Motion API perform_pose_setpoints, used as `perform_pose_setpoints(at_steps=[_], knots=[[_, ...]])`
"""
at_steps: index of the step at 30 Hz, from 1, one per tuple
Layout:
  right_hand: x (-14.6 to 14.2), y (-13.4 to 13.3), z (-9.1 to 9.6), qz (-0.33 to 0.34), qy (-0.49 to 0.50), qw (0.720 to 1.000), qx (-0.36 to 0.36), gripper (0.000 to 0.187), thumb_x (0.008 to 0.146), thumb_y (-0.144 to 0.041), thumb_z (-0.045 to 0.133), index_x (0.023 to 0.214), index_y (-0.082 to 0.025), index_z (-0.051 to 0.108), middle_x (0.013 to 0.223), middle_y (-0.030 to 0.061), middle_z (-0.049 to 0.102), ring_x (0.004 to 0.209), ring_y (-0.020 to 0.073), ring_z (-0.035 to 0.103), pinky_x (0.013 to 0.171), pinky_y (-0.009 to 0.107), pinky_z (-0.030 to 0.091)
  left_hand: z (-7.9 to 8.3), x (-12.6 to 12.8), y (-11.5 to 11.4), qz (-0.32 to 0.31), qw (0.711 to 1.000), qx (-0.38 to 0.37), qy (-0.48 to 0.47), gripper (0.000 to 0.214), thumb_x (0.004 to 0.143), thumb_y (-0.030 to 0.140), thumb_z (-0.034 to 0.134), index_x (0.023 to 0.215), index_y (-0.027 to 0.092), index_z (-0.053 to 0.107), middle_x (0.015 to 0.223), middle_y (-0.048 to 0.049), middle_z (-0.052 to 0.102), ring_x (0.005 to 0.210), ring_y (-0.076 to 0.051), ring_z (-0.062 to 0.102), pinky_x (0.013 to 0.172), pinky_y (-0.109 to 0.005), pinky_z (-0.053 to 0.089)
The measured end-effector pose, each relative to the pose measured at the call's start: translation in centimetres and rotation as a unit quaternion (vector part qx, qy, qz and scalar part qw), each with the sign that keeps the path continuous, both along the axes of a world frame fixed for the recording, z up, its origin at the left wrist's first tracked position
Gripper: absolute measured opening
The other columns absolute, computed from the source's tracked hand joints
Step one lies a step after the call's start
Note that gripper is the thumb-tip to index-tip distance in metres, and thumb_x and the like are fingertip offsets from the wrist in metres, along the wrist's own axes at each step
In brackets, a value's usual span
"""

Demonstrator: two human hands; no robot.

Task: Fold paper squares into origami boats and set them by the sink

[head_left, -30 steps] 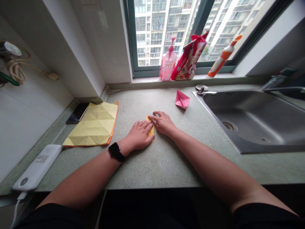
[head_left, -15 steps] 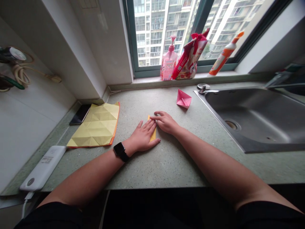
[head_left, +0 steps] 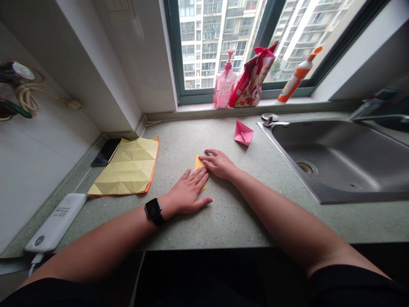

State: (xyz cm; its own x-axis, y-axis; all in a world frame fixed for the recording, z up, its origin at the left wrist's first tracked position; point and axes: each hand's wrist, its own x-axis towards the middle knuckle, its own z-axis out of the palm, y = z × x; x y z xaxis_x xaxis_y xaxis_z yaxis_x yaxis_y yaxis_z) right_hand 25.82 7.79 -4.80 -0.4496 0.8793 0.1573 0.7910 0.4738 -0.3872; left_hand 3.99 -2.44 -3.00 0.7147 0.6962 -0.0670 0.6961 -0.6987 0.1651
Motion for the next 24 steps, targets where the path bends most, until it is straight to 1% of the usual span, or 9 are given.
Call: perform_pose_setpoints(at_steps=[3, 6, 12, 16, 19, 21, 22, 23, 24], knots=[[0.0, -0.1, 0.1, 0.006, -0.007, 1.0, 0.007, 0.039, 0.109, -0.042, 0.062, 0.144, -0.034, 0.076, 0.161, 0.0103, 0.06, 0.15, 0.0323, 0.054, 0.129, 0.052, 0.039, 0.5, -0.5, -1.4, -0.004, 1.0, -0.022, 0.015, 0.093, 0.11, 0.074, 0.029, 0.176, 0.009, 0.022, 0.183, -0.0189, 0.019, 0.173, -0.031, 0.013, 0.14, -0.053, -0.001], [0.0, -0.3, 0.3, 0.012, -0.015, 1.0, 0.011, 0.041, 0.107, -0.045, 0.065, 0.145, -0.035, 0.075, 0.161, 0.0107, 0.06, 0.15, 0.0331, 0.054, 0.129, 0.053, 0.038, 1.0, -1.1, -3.0, 0.0, 0.999, -0.037, 0.033, 0.09, 0.111, 0.07, 0.032, 0.176, 0.009, 0.021, 0.184, -0.0176, 0.015, 0.173, -0.031, 0.012, 0.14, -0.052, -0.001], [0.0, -0.6, 0.5, 0.025, -0.041, 0.999, 0.009, 0.052, 0.104, -0.053, 0.069, 0.151, -0.033, 0.07, 0.165, 0.0139, 0.057, 0.154, 0.0355, 0.05, 0.131, 0.056, 0.035, 1.3, -2.7, -5.8, 0.002, 0.999, -0.03, 0.04, 0.084, 0.113, 0.064, 0.033, 0.178, 0.014, 0.017, 0.184, -0.0151, 0.016, 0.173, -0.029, 0.014, 0.14, -0.051, 0.003], [0.0, -0.5, 0.3, 0.032, -0.05, 0.998, 0.018, 0.054, 0.105, -0.055, 0.067, 0.154, -0.034, 0.068, 0.166, 0.0128, 0.056, 0.156, 0.0366, 0.048, 0.131, 0.058, 0.034, 1.0, -4.6, -7.2, 0.004, 0.999, -0.028, 0.045, 0.079, 0.115, 0.061, 0.03, 0.179, 0.018, 0.013, 0.185, -0.0127, 0.017, 0.173, -0.029, 0.014, 0.14, -0.052, 0.005], [0.0, -0.5, 0.2, 0.033, -0.058, 0.998, 0.017, 0.053, 0.106, -0.055, 0.063, 0.155, -0.034, 0.066, 0.167, 0.0132, 0.055, 0.157, 0.037, 0.048, 0.131, 0.059, 0.033, 0.8, -6.5, -7.9, -0.003, 0.998, -0.038, 0.043, 0.074, 0.117, 0.06, 0.023, 0.179, 0.022, 0.011, 0.185, -0.0107, 0.018, 0.173, -0.027, 0.014, 0.14, -0.052, 0.004], [0.0, -0.5, 0.3, 0.034, -0.064, 0.997, 0.014, 0.053, 0.107, -0.055, 0.062, 0.156, -0.033, 0.066, 0.168, 0.0139, 0.054, 0.157, 0.037, 0.047, 0.131, 0.059, 0.033, 1.2, -7.6, -8.3, -0.009, 0.998, -0.05, 0.037, 0.073, 0.116, 0.061, 0.02, 0.179, 0.024, 0.017, 0.184, -0.01, 0.022, 0.173, -0.028, 0.017, 0.139, -0.052, 0.007], [0.0, -0.5, 0.3, 0.035, -0.067, 0.997, 0.013, 0.053, 0.107, -0.055, 0.061, 0.156, -0.033, 0.066, 0.168, 0.014, 0.054, 0.157, 0.0369, 0.047, 0.131, 0.059, 0.033, 1.6, -7.9, -8.3, -0.007, 0.998, -0.055, 0.031, 0.072, 0.116, 0.062, 0.02, 0.177, 0.024, 0.023, 0.183, -0.0101, 0.026, 0.171, -0.029, 0.021, 0.138, -0.053, 0.011], [0.0, -0.5, 0.4, 0.036, -0.069, 0.997, 0.012, 0.053, 0.107, -0.055, 0.06, 0.156, -0.033, 0.066, 0.168, 0.0138, 0.054, 0.157, 0.0368, 0.047, 0.132, 0.059, 0.032, 2.3, -8.1, -8.3, 0.0, 0.998, -0.058, 0.023, 0.07, 0.116, 0.062, 0.022, 0.175, 0.025, 0.033, 0.181, -0.0105, 0.034, 0.169, -0.031, 0.029, 0.136, -0.053, 0.018], [0.0, -0.6, 0.4, 0.037, -0.071, 0.997, 0.011, 0.053, 0.107, -0.055, 0.06, 0.156, -0.034, 0.065, 0.168, 0.0136, 0.053, 0.157, 0.0368, 0.047, 0.132, 0.059, 0.032, 3.1, -8.1, -8.2, 0.013, 0.998, -0.059, 0.014, 0.067, 0.115, 0.062, 0.026, 0.168, 0.026, 0.046, 0.175, -0.011, 0.045, 0.163, -0.032, 0.041, 0.132, -0.052, 0.027]])
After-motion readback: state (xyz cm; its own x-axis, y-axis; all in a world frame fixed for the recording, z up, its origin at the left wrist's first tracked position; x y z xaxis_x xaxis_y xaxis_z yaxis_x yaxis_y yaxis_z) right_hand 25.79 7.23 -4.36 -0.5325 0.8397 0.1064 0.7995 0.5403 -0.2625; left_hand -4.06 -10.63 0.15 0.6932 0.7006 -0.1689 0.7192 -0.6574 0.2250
